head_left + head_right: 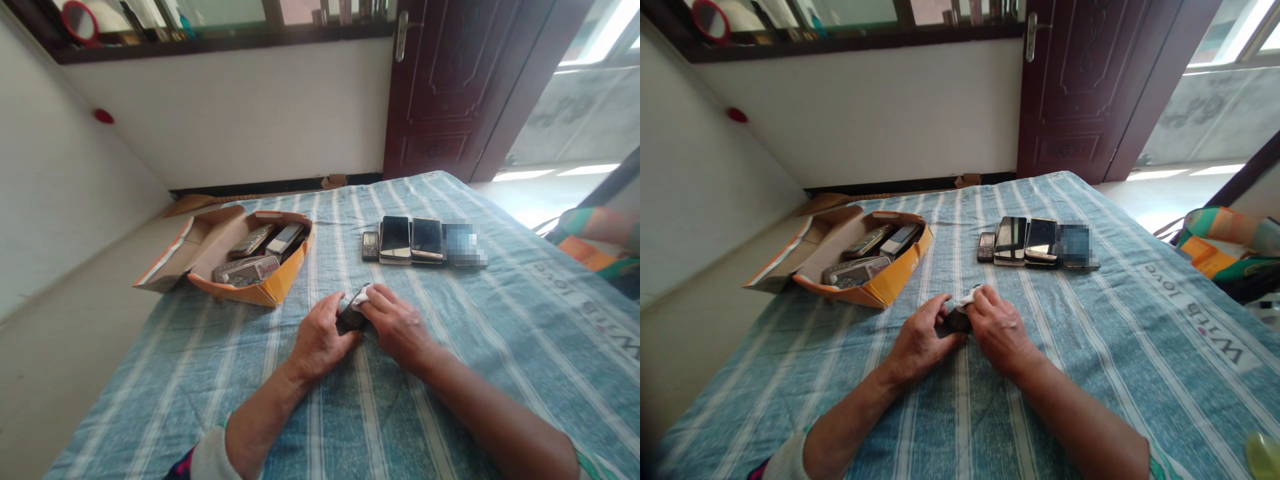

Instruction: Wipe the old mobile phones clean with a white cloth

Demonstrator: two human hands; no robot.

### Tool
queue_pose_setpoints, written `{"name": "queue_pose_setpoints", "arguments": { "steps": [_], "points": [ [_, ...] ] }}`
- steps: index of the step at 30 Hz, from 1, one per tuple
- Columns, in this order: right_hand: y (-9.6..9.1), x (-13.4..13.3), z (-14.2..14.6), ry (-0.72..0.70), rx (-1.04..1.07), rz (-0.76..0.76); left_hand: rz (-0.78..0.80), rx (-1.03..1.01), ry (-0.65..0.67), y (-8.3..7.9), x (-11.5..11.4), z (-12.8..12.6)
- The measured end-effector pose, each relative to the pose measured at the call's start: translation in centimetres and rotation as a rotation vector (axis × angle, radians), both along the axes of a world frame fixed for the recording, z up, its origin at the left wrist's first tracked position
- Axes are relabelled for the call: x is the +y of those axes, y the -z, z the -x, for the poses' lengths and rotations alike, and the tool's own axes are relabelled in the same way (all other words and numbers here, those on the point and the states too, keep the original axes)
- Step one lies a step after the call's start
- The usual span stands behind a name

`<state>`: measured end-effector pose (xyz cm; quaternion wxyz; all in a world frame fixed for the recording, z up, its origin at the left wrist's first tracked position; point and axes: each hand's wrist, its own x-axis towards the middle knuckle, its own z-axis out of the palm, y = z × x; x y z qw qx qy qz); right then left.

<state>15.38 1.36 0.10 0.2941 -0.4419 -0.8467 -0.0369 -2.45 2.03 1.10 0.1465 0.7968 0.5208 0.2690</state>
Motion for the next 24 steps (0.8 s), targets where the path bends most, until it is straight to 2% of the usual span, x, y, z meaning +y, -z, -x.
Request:
{"name": "queue_pose_setpoints", "arguments": {
  "steps": [7,12,16,22,24],
  "points": [
    [-0.4,-0.6,0.9,-0.226,0.021,0.001,-0.023,-0.013,0.015,0.3,0.0,0.1],
    [-0.6,-0.6,0.9,-0.266,-0.006,0.011,-0.071,0.018,0.031,0.4,0.0,0.1],
    [-0.5,0.0,0.4,-0.195,-0.048,-0.007,-0.104,0.038,0.044,0.4,-0.2,-0.1],
    [0.1,1.5,-1.5,0.026,-0.021,0.003,-0.106,0.061,0.040,0.3,-0.4,-0.1],
    [0.1,1.4,-1.5,0.036,-0.006,-0.002,-0.116,0.070,0.039,0.4,-0.4,-0.1]
  ]
}}
